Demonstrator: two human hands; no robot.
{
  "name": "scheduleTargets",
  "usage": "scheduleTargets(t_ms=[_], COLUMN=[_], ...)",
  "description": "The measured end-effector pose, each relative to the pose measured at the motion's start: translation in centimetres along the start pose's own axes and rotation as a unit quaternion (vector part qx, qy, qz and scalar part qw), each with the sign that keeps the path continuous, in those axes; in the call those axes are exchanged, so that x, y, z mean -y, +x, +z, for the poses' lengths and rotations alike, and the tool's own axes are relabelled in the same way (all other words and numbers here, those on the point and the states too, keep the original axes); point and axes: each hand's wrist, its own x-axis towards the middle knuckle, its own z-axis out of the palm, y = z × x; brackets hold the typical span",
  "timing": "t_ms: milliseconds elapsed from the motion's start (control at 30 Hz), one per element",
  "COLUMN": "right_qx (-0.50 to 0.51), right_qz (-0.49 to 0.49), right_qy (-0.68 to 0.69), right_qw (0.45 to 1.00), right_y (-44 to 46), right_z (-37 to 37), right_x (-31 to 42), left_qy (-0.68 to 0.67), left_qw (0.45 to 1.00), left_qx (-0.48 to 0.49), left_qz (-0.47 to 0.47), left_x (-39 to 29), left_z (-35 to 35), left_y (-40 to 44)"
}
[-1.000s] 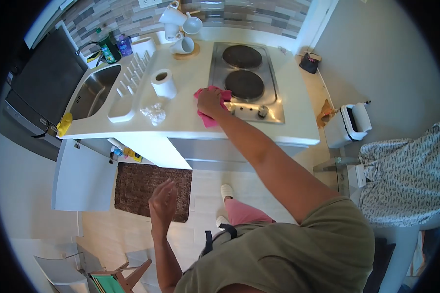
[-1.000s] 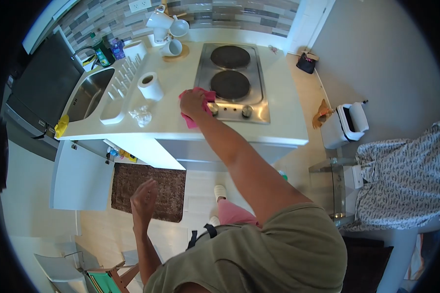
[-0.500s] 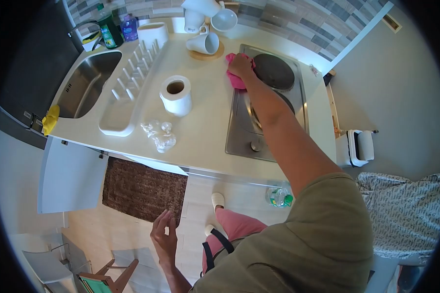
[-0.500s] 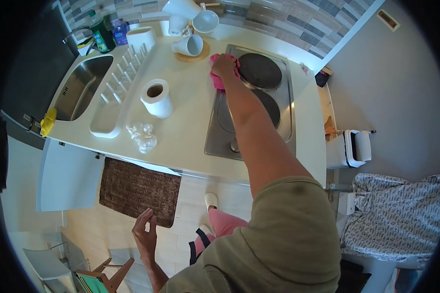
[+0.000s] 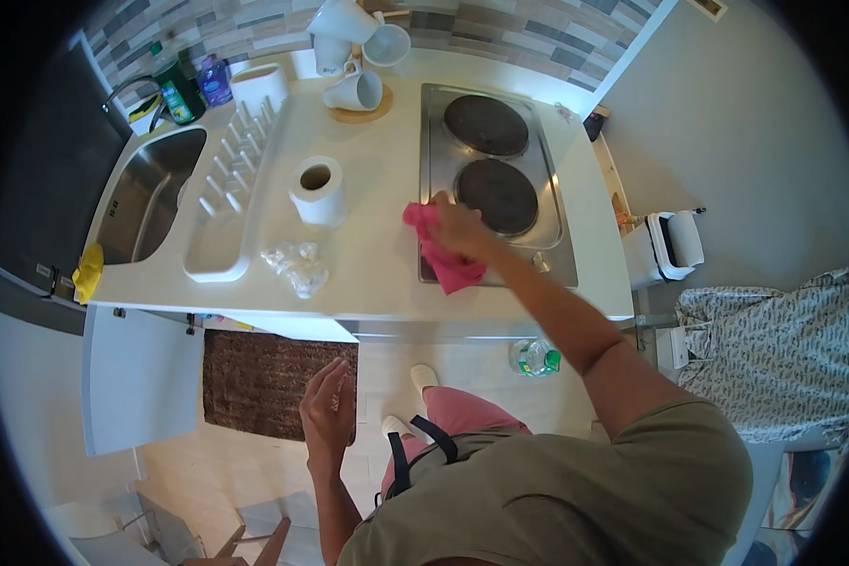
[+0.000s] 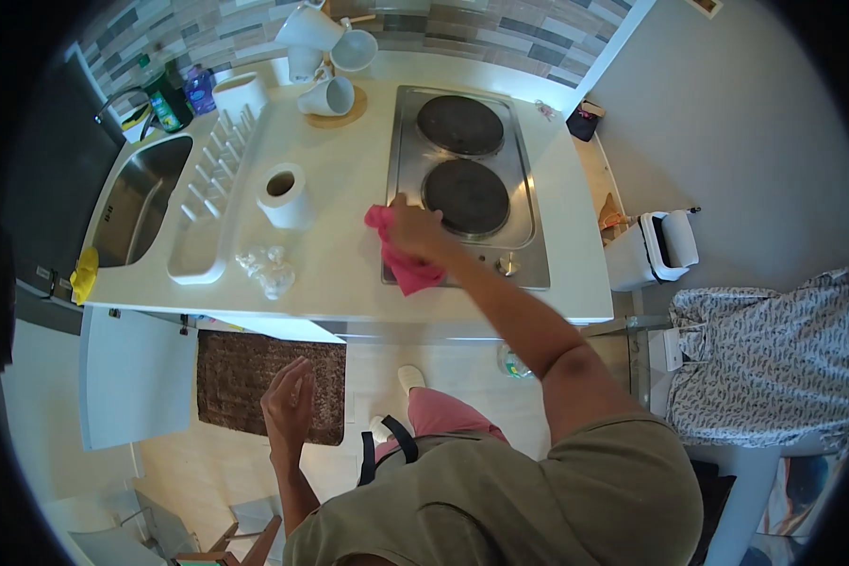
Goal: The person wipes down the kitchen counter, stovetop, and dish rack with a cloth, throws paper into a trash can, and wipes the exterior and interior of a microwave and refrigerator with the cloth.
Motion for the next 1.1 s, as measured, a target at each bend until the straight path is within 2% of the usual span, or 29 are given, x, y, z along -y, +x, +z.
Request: scheduleTargets(t_ms=[33,100,167,200,233,300,367,400,433,467,500,533,600,667,700,767,833,867,933,1000,1067,1100], right_qx=[0.051,-0.083,-0.125,-0.126,-0.125,-0.096,-0.070,-0.064,0.025,0.114,0.041,-0.034,0.015,-0.071,-0.070,-0.072,-0.089,-0.081,-0.108,-0.154,-0.022,-0.003], right_qz=[0.016,-0.074,-0.240,-0.183,-0.122,-0.156,-0.229,-0.232,-0.253,-0.257,-0.303,-0.340,-0.116,0.032,0.035,-0.113,-0.288,-0.285,-0.346,-0.099,0.130,0.135], right_qy=[0.107,-0.046,0.005,-0.080,-0.162,-0.200,-0.245,-0.245,-0.056,0.138,-0.026,-0.190,-0.359,-0.455,-0.457,-0.246,-0.135,-0.142,-0.238,-0.340,-0.420,-0.415], right_qw=[0.993,0.993,0.963,0.972,0.971,0.963,0.940,0.939,0.965,0.950,0.952,0.921,0.926,0.887,0.886,0.960,0.944,0.945,0.901,0.923,0.898,0.900], right_y=[2.0,6.9,14.3,17.1,19.7,26.3,31.1,32.8,34.1,35.2,35.9,36.4,36.5,34.0,32.3,28.5,26.7,27.0,27.4,26.8,24.3,23.9], right_z=[-2.5,-6.2,-10.2,-11.9,-13.0,-12.4,-10.2,-9.0,-8.3,-8.0,-8.8,-10.3,-13.7,-16.6,-17.7,-18.1,-14.8,-12.4,-9.3,-10.7,-15.8,-18.1], right_x=[-1.9,-4.0,-7.0,-6.3,-5.8,-6.8,-8.6,-10.2,-12.1,-14.1,-16.0,-17.7,-20.3,-21.6,-20.5,-17.3,-15.5,-15.4,-18.0,-22.2,-25.3,-28.1], left_qy=[0.009,0.019,0.042,0.041,0.036,0.046,0.054,0.065,0.088,0.088,0.098,0.107,0.116,0.127,0.125,0.122,0.121,0.120,0.111,0.104,0.106,0.111], left_qw=[1.000,1.000,0.999,0.999,0.998,0.994,0.993,0.992,0.990,0.989,0.986,0.983,0.982,0.978,0.979,0.981,0.982,0.984,0.985,0.987,0.985,0.986], left_qx=[0.003,0.005,0.000,-0.009,-0.014,-0.021,-0.037,-0.049,-0.048,-0.044,-0.046,-0.049,-0.049,-0.059,-0.056,-0.064,-0.060,-0.055,-0.048,-0.038,-0.042,-0.041], left_qz=[0.004,0.007,-0.003,-0.003,-0.043,-0.099,-0.103,-0.100,-0.103,-0.109,-0.127,-0.142,-0.140,-0.152,-0.151,-0.139,-0.131,-0.122,-0.121,-0.119,-0.132,-0.118], left_x=[-0.2,-0.2,0.1,-0.1,-0.5,-1.3,-1.6,-1.7,-1.9,-2.4,-3.0,-3.3,-3.2,-3.1,-3.1,-2.9,-3.1,-3.4,-3.9,-4.3,-4.1,-3.4], left_z=[0.0,0.1,0.4,0.8,1.1,1.8,3.2,3.6,4.0,4.1,4.2,4.3,4.3,4.1,4.1,4.1,4.5,4.8,5.2,5.2,4.8,4.6], left_y=[0.2,0.6,0.8,1.3,1.6,2.0,2.7,3.0,3.3,3.6,3.9,4.3,4.3,4.4,4.7,5.3,6.4,6.7,7.3,7.4,6.7,6.1])
